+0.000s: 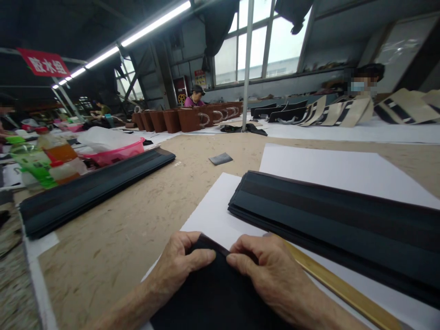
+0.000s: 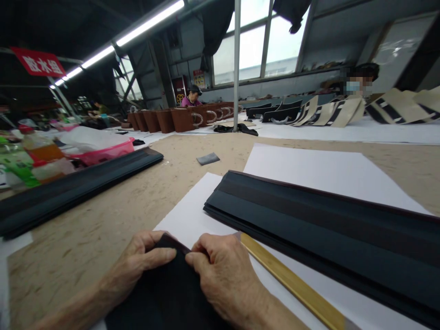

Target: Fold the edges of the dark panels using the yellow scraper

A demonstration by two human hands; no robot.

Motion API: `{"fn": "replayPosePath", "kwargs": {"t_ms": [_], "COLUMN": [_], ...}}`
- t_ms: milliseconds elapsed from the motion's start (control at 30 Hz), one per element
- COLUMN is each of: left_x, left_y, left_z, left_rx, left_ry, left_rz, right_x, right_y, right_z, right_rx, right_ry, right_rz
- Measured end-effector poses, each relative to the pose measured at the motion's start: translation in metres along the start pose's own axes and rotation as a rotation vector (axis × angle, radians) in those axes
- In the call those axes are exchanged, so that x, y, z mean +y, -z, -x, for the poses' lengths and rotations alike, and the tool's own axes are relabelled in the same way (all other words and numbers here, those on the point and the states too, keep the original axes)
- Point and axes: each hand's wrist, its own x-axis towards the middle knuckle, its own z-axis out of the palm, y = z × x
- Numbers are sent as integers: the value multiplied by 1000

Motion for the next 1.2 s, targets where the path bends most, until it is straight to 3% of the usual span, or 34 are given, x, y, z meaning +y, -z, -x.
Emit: {"fn": "replayPosePath", "kwargs": {"t_ms": [333,933,1200], "left_x": [-1,1,1], "left_y": [-2,-1,-2], "left_z": [-3,-2,-3], "left_rx": [53,61,72], "left_ry": [-58,-91,-90], "left_rz": [-50,-128,-192], "right_x": [9,11,10], "right_y": [-9,-15,-11], "right_z": [1,-6,-2], "right_rx": [65,88,33], "right_ry": [172,246,326], "right_rz": [125,213,227]}}
